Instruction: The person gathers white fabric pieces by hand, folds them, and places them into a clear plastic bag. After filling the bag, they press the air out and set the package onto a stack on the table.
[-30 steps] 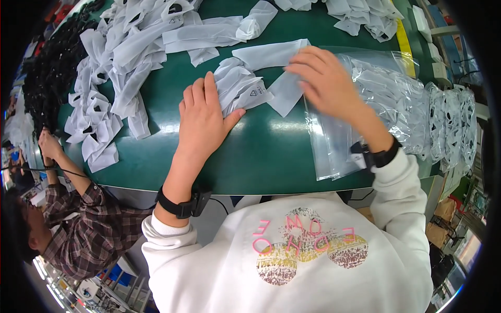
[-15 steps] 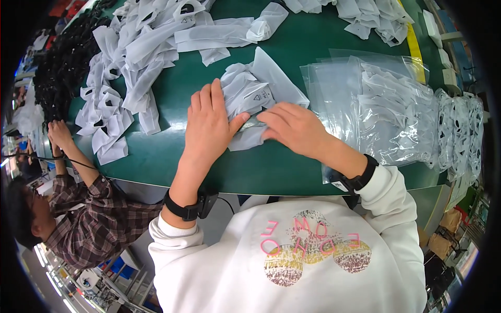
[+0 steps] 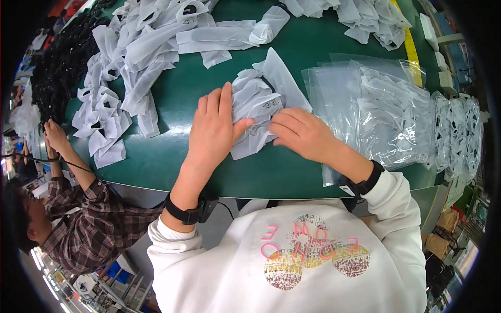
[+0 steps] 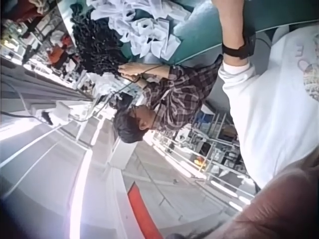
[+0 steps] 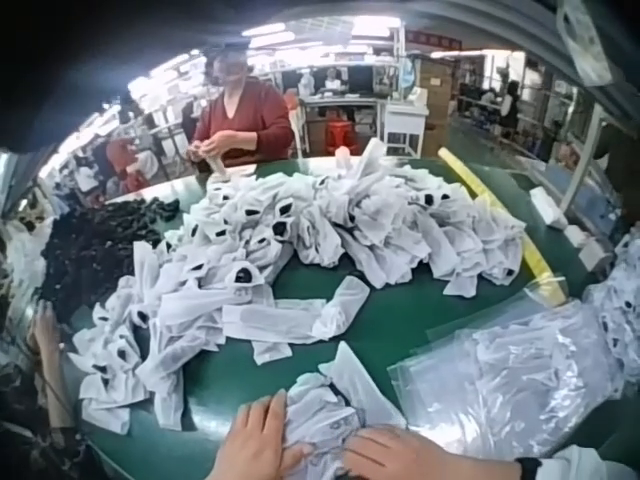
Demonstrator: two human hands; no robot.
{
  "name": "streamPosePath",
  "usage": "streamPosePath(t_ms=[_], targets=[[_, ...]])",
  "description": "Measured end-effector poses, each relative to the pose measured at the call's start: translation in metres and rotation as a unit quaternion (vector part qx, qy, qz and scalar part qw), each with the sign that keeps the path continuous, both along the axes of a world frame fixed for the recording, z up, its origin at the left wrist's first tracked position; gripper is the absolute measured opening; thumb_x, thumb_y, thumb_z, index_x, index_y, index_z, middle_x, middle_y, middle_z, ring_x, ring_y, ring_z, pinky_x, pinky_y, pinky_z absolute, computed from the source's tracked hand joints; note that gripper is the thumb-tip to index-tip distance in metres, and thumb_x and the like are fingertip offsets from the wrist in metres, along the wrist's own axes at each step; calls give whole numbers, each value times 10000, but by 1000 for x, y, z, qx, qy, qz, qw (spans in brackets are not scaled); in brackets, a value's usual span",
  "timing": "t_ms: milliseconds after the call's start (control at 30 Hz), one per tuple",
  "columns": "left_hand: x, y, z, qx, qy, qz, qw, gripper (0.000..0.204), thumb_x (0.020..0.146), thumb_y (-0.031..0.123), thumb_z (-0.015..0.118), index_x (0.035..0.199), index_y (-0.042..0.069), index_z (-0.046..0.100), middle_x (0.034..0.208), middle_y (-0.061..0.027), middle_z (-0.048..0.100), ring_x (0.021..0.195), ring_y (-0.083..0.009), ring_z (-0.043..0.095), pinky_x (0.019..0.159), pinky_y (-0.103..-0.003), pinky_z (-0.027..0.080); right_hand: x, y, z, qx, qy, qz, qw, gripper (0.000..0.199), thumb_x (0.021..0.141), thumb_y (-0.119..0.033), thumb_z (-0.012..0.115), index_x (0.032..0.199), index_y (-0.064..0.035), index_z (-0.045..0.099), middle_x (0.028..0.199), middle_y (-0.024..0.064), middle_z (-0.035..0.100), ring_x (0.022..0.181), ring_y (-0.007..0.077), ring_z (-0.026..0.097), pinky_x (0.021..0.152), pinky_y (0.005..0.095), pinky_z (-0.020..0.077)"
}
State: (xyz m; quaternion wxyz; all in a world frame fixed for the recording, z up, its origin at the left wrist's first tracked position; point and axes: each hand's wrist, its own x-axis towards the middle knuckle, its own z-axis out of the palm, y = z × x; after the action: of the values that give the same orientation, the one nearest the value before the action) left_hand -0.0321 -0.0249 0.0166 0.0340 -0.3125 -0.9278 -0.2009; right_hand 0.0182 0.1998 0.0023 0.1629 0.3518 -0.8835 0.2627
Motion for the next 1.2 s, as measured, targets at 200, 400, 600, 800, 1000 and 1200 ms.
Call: streamPosePath(t_ms=[200,400,600,800,1000,1200], targets=[[-9,0,1,-17,-9,2,1000,800,776,417,721,1332,-68,410,1213,-214,517,1043,-357,503,896,-399,450,-7,-5,-4,13,19,2,1000,296,758,-197,733,1001,-53,645,1009,87,606,897,257,607,754,350,521],[13,5,18,-44,6,12,999,975,641,484,806,1331,-72,400,1246,-236,481,1091,-372,482,917,-474,418,-4,-17,-16,-95,-67,-110,987,284,741,-199,764,928,-62,599,1046,110,582,882,279,602,746,361,519],[23,21,1,-56,15,65,996,998,636,435,823,1364,-74,368,1273,-265,441,1140,-414,450,956,-509,376,-17,-4,-9,-80,-62,-174,979,339,733,-229,780,868,-72,512,1120,124,538,1004,335,546,882,412,459],[17,15,-11,-50,39,37,997,907,715,337,772,1434,3,331,1304,-289,403,1157,-448,426,989,-513,346,-6,5,1,-91,-74,-177,977,387,731,-255,777,987,-71,554,1134,126,517,1057,344,498,906,424,422],[39,-7,10,-134,11,-10,991,901,768,394,732,1455,5,299,1326,-306,378,1165,-460,402,1006,-518,328,116,48,47,-7,-16,-364,931,479,734,-238,764,1137,-90,553,1084,130,507,987,324,514,850,414,432],[34,-7,-1,-118,4,-38,992,837,813,353,706,1441,-18,295,1333,-306,370,1161,-464,393,1004,-514,336,142,75,8,56,-89,-524,845,283,748,-129,736,979,-89,579,957,91,544,899,289,541,751,406,444]])
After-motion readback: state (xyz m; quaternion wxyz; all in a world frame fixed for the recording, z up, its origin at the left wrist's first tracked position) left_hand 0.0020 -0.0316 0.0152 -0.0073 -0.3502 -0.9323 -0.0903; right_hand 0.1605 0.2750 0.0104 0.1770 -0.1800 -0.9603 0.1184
